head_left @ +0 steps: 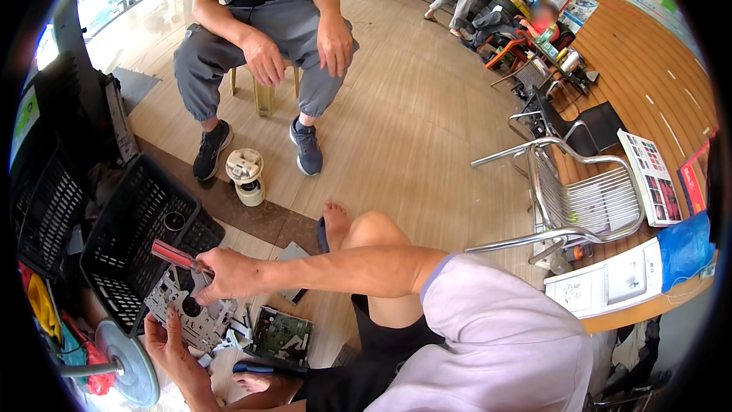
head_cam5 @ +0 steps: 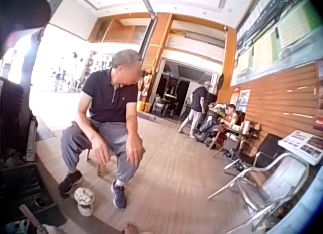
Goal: The person disassembles a car stereo unit while sitting on the floor, using a screwdriver to remove screws and separating the internal metal chassis and circuit board from the outer casing.
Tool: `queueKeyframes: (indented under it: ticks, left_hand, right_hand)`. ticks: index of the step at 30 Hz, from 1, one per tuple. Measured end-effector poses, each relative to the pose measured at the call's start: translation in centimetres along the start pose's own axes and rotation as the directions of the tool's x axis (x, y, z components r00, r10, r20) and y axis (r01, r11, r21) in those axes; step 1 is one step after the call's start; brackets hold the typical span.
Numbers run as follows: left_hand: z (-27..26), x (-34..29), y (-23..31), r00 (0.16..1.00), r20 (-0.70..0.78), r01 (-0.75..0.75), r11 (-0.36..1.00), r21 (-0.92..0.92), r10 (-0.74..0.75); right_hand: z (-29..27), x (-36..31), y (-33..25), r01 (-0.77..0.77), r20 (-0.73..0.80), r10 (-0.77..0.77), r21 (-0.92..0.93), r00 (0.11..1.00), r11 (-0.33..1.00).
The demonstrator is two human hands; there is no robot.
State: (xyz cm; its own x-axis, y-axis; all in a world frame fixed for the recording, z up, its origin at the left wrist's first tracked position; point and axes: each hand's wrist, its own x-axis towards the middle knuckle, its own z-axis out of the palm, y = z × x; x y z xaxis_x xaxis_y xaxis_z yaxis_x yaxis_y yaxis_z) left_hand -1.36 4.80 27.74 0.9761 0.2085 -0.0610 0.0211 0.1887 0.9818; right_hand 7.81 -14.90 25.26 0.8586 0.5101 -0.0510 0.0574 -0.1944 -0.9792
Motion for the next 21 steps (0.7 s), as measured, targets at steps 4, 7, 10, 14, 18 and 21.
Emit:
queueKeyframes:
  ticks: [4, 7, 10, 14, 18, 21]
  left_hand:
    - [-0.16, 0.01, 0.09, 1.0, 0.004, 0.013, 1.0, 0.006, -0.013]
    - [-0.19, -0.01, 0.04, 1.0, -0.003, 0.016, 1.0, 0.014, -0.016]
    - [0.01, -0.07, 0.21, 1.0, -0.009, 0.018, 1.0, 0.023, -0.017]
    - [0.14, -0.03, 0.24, 1.0, -0.012, 0.009, 0.999, 0.033, -0.009]
    - [0.07, 0.03, 0.21, 1.0, -0.014, 0.012, 0.999, 0.04, -0.011]
    - [-0.04, 0.02, 0.08, 1.0, -0.022, 0.014, 0.999, 0.047, -0.013]
  right_hand:
    - [0.12, -0.01, 0.09, -0.019, 0.004, 0.019, 0.003, 1.0, 1.0]
    - [0.13, -0.01, -0.28, -0.052, 0.01, 0.052, 0.026, 0.999, 0.998]
    - [0.28, 0.09, 0.06, -0.061, 0.01, 0.06, 0.037, 0.998, 0.997]
    - [0.3, 0.17, 0.3, -0.02, 0.004, 0.02, 0.012, 1.0, 1.0]
    - [0.25, 0.08, 0.14, -0.002, -0.023, 0.002, -0.021, 1.0, 1.0]
    - [0.02, -0.13, -0.39, -0.06, 0.03, 0.059, 0.007, 0.998, 0.998]
